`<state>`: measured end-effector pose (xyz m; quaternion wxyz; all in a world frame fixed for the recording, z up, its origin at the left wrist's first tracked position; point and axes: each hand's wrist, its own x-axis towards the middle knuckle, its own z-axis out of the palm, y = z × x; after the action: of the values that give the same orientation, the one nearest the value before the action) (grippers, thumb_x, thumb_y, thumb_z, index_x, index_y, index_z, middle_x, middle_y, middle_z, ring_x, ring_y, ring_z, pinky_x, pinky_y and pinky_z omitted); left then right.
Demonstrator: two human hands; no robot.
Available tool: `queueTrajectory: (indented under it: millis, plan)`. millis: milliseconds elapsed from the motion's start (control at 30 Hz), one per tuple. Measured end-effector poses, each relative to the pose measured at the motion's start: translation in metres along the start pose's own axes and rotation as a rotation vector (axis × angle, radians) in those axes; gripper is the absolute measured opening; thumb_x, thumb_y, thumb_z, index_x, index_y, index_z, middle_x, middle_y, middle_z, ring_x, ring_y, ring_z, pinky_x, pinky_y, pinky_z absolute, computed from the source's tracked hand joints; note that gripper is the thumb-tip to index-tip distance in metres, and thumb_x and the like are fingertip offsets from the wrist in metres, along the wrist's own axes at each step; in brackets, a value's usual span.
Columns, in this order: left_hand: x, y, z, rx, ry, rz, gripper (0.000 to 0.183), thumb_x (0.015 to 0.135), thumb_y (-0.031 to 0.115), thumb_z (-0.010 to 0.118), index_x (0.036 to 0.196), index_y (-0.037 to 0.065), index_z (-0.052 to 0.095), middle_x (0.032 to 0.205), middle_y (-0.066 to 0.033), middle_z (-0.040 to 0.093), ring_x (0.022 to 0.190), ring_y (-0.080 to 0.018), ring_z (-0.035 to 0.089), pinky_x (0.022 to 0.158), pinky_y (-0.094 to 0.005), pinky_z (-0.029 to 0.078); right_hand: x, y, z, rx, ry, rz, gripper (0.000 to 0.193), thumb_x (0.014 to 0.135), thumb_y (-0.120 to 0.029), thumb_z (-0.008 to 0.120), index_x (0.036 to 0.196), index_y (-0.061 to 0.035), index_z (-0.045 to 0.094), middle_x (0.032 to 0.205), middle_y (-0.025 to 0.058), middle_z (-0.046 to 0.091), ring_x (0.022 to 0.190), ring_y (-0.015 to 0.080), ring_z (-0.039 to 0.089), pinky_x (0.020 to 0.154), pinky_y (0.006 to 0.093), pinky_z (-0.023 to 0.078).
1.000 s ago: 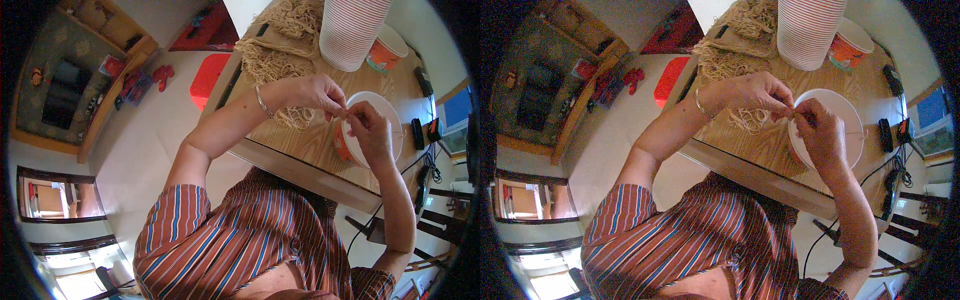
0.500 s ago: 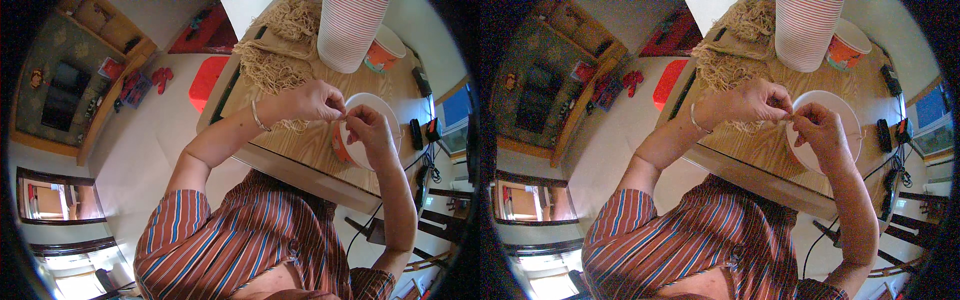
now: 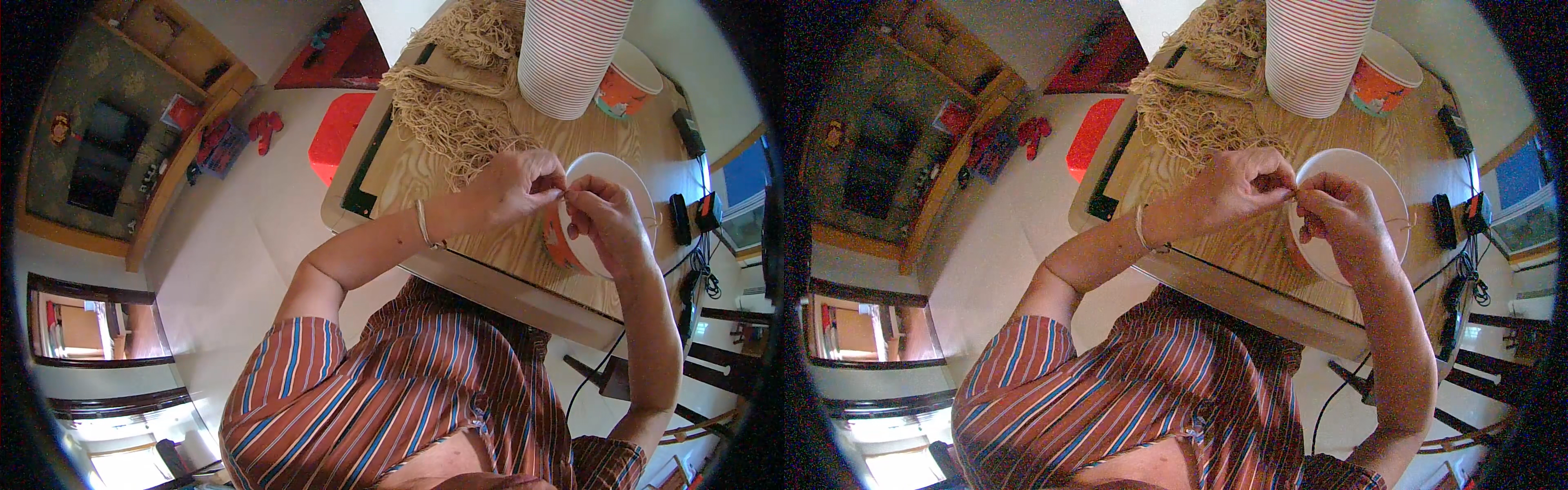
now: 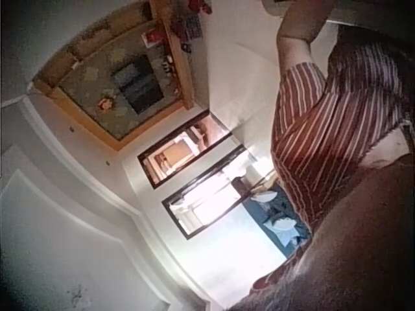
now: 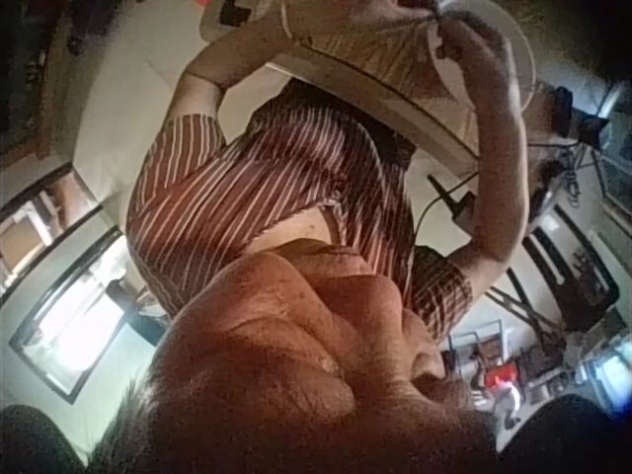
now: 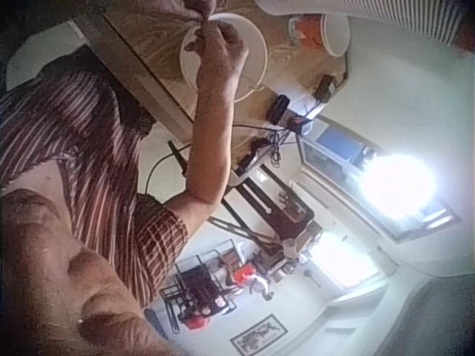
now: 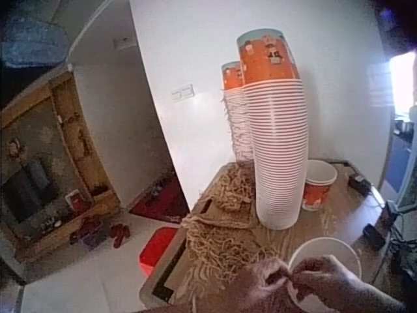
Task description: Packaging paper cups by adding decorative filler shreds and attaching string handles.
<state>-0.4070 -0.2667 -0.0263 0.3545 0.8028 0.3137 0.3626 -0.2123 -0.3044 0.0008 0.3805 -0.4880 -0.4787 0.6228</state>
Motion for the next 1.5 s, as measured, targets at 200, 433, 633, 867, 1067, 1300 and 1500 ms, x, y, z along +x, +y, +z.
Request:
queueTrajectory:
  millis: [200, 433, 633, 867, 1067, 1300, 1500]
  plan:
    - [0.001, -0.007, 0.004, -0.035, 0.019, 0.031, 0.012, 0.082, 0.009, 0.068, 0.09, 0.002, 0.063, 0.081, -0.0055, 0.063, 0.075, -0.0126, 0.062, 0.067, -0.0281, 0.051, 0.002, -0.001, -0.006, 0.04, -0.038, 0.053, 0.015, 0.087, -0.015, 0.061, 0.086, -0.0003, 0.062, 0.073, 0.003, 0.058, 0.061, 0.0094, 0.054, 0.056, 0.0269, 0.049]
    - [0.018, -0.007, -0.007, -0.473, -0.274, -0.247, 0.009, 0.084, 0.008, 0.063, 0.091, 0.004, 0.065, 0.075, 0.0027, 0.061, 0.068, -0.0055, 0.06, 0.057, -0.0218, 0.05, 0.004, -0.004, -0.021, -0.008, -0.034, 0.01, 0.014, 0.086, -0.013, 0.063, 0.093, 0.0, 0.064, 0.081, 0.0041, 0.063, 0.07, 0.0115, 0.06, 0.064, 0.0264, 0.054]
    - [0.023, -0.024, -0.004, -0.663, -0.327, -0.284, 0.013, 0.085, 0.011, 0.064, 0.095, 0.003, 0.066, 0.073, 0.002, 0.061, 0.061, -0.0057, 0.058, 0.053, -0.0203, 0.049, 0.004, -0.003, -0.014, -0.081, 0.022, -0.058, 0.011, 0.087, -0.011, 0.064, 0.091, -0.0011, 0.063, 0.08, 0.0045, 0.063, 0.073, 0.0114, 0.061, 0.067, 0.0266, 0.054]
    - [0.012, -0.035, 0.004, -0.999, -0.291, -0.363, 0.015, 0.086, 0.014, 0.065, 0.096, 0.001, 0.066, 0.073, -0.0001, 0.063, 0.057, -0.0068, 0.058, 0.051, -0.0208, 0.047, -0.006, -0.01, 0.0, -0.256, 0.044, -0.097, 0.01, 0.087, -0.008, 0.063, 0.086, -0.0027, 0.055, 0.078, 0.0023, 0.059, 0.072, 0.0092, 0.058, 0.067, 0.0229, 0.049]
    - [0.008, -0.037, -0.002, -1.008, -0.272, -0.382, 0.016, 0.087, 0.013, 0.066, 0.097, 0.0, 0.066, 0.076, -0.0012, 0.064, 0.059, -0.0066, 0.058, 0.054, -0.0216, 0.051, -0.01, -0.001, 0.012, -0.331, 0.072, -0.24, 0.009, 0.086, -0.006, 0.064, 0.09, -0.0006, 0.057, 0.08, 0.0041, 0.062, 0.075, 0.0115, 0.062, 0.069, 0.0265, 0.053]
    - [0.007, -0.026, -0.012, -0.774, -0.254, -0.309, 0.012, 0.087, 0.012, 0.065, 0.095, 0.003, 0.066, 0.076, -0.0013, 0.065, 0.058, -0.0068, 0.059, 0.051, -0.0212, 0.049, -0.008, 0.005, 0.024, -0.372, 0.172, -0.365, 0.009, 0.087, -0.003, 0.062, 0.095, -0.0012, 0.057, 0.082, 0.0052, 0.064, 0.077, 0.0107, 0.063, 0.065, 0.0279, 0.054]
    - [0.012, -0.023, -0.017, -0.706, -0.307, -0.259, 0.011, 0.088, 0.011, 0.065, 0.095, 0.002, 0.065, 0.076, -0.0006, 0.064, 0.059, -0.0071, 0.059, 0.053, -0.022, 0.05, -0.018, -0.005, 0.029, -0.607, 0.209, -0.425, 0.007, 0.088, -0.002, 0.061, 0.094, -0.001, 0.058, 0.083, 0.0097, 0.065, 0.077, 0.0161, 0.067, 0.064, 0.0301, 0.053]
